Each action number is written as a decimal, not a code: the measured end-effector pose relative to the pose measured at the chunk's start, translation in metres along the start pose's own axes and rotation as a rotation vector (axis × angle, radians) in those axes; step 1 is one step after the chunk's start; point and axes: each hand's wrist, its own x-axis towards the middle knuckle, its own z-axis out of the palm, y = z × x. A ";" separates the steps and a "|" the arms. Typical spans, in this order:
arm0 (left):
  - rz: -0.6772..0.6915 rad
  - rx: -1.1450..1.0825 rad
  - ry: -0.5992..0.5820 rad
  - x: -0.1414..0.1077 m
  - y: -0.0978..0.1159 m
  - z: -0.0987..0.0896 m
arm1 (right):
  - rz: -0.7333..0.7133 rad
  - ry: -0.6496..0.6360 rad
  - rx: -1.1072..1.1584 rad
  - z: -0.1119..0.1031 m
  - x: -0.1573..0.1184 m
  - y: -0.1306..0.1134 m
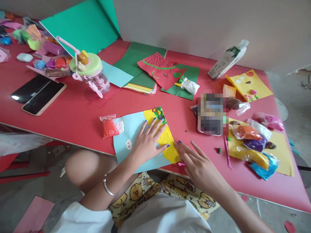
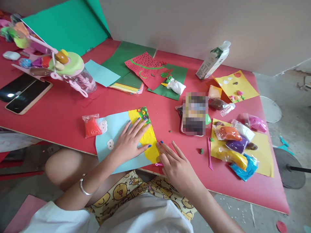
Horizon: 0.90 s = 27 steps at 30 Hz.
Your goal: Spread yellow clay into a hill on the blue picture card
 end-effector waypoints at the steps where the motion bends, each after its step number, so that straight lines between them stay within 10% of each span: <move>1: -0.001 0.001 -0.005 0.000 0.000 0.000 | 0.003 0.015 0.012 -0.003 -0.002 -0.001; 27: 0.008 -0.017 0.021 0.000 0.000 0.000 | 0.142 0.013 0.070 0.013 -0.004 0.003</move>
